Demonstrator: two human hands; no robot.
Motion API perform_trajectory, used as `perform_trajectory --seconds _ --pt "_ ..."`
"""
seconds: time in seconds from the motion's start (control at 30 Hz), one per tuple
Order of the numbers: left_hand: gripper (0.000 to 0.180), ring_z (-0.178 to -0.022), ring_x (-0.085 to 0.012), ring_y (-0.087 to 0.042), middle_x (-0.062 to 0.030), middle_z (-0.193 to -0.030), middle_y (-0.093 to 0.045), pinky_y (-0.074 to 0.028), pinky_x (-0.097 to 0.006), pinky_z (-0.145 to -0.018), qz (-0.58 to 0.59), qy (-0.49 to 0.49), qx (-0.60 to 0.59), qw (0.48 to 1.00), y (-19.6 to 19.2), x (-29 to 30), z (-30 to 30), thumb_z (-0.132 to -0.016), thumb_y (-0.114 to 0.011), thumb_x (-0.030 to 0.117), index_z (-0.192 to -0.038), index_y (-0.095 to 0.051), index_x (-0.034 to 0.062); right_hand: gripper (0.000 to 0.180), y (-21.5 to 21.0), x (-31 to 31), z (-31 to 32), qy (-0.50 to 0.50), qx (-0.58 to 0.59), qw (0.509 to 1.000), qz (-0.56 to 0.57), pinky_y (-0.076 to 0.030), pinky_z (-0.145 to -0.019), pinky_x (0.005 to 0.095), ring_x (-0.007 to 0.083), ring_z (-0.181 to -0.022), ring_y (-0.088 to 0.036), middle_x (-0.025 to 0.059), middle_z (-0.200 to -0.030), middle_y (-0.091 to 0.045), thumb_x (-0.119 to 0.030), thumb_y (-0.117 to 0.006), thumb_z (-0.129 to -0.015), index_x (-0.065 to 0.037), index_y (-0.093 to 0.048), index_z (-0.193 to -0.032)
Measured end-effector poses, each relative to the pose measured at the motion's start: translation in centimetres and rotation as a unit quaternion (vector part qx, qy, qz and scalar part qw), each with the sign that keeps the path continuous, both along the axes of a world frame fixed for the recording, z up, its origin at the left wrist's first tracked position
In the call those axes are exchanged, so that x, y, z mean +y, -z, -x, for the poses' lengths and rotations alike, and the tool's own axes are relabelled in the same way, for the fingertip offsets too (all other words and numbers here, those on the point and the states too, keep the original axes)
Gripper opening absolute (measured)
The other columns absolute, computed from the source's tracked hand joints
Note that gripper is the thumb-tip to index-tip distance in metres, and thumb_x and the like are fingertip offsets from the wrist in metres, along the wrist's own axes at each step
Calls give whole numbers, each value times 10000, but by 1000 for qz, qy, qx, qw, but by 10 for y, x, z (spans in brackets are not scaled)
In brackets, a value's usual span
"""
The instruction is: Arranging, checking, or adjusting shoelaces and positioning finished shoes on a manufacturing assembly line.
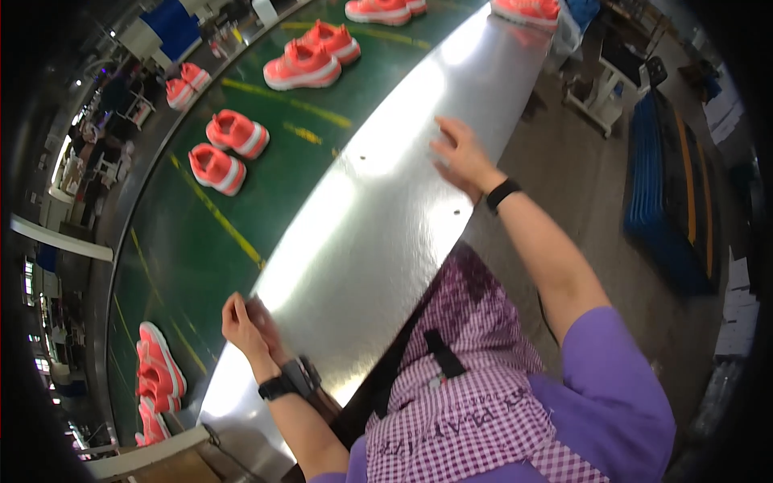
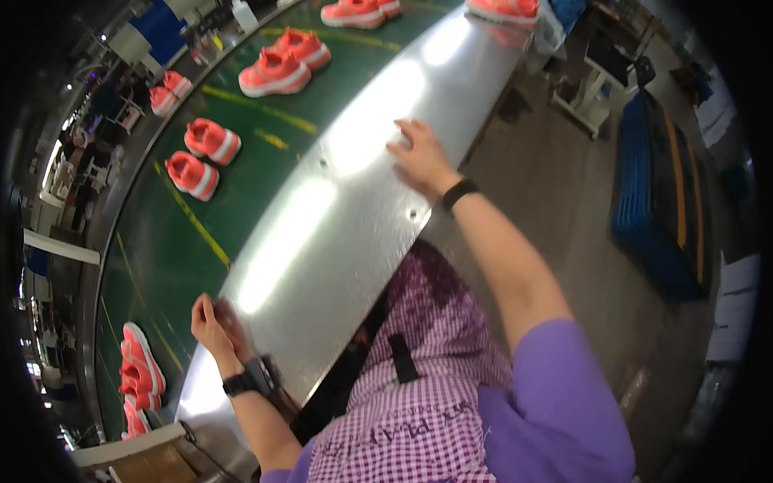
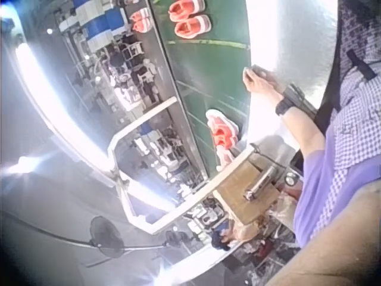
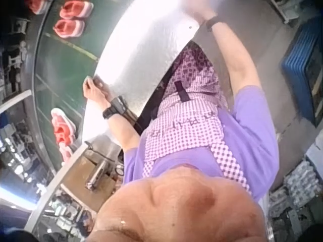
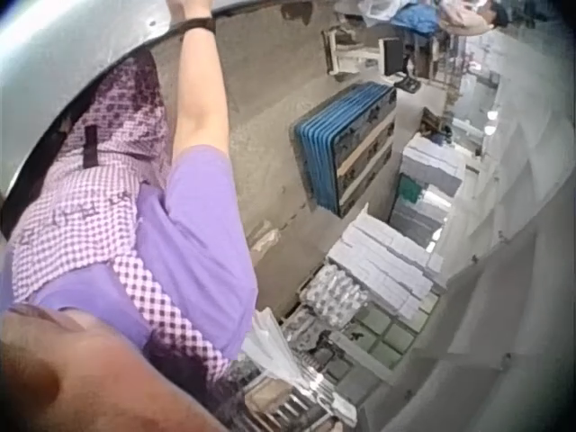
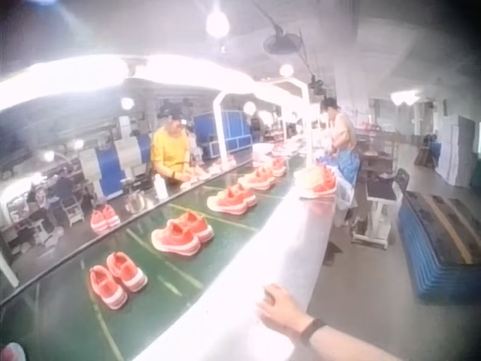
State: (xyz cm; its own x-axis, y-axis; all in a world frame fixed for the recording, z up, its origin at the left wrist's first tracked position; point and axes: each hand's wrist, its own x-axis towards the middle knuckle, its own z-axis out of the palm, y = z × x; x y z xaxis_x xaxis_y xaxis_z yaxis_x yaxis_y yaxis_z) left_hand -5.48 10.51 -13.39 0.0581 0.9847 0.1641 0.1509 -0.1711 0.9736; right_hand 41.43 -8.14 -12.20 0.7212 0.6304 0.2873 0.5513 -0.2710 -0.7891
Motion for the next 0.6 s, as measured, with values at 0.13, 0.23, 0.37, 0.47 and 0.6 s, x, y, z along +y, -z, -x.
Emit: perform_trajectory --seconds 0.13,0.23,0.37,0.47,0.6 --pt "208 -866 -91 -582 -40 -974 -662 -459 -211 -779 -11 -11 1 1000 -2 -2 4 -943 -625 127 -1081 -667 -23 368 27 -69 16 66 89 987 -114 -490 -900 325 245 -1017 -642 151 -1164 -647 -193 -647 -897 -31 -595 -1222" --pt "200 -895 -104 -594 -46 -990 -672 -466 -217 -814 19 -16 3 1000 -4 -3 9 -936 -629 118 -1071 -671 -23 315 59 -140 66 173 -89 981 15 -413 -1016 385 311 -1206 -518 163 -1250 -590 -78 -594 -889 -43 -590 -1202" --pt "198 -894 -99 -591 -44 -995 -672 -464 -217 -813 -6 -10 73 997 -3 -1 6 -937 -625 109 -1074 -672 -26 385 153 -235 115 140 174 958 180 -411 -1011 406 359 -1192 -520 204 -1285 -554 -178 -577 -917 14 -541 -1249" --pt "204 -905 -98 -591 -42 -1004 -674 -459 -214 -823 -23 -10 93 995 0 -2 11 -941 -621 110 -1079 -672 -31 592 183 -246 169 103 601 775 163 -419 -1013 389 273 -1174 -539 204 -1283 -565 -414 -333 -1023 61 -426 -1363" --pt "205 -911 -99 -593 -40 -1001 -679 -456 -218 -834 -26 -6 88 996 3 -3 20 -939 -625 121 -1071 -675 -28 575 196 -243 159 167 684 701 115 -447 -966 373 292 -1127 -570 175 -1255 -590 -401 -330 -1026 76 -507 -1292"
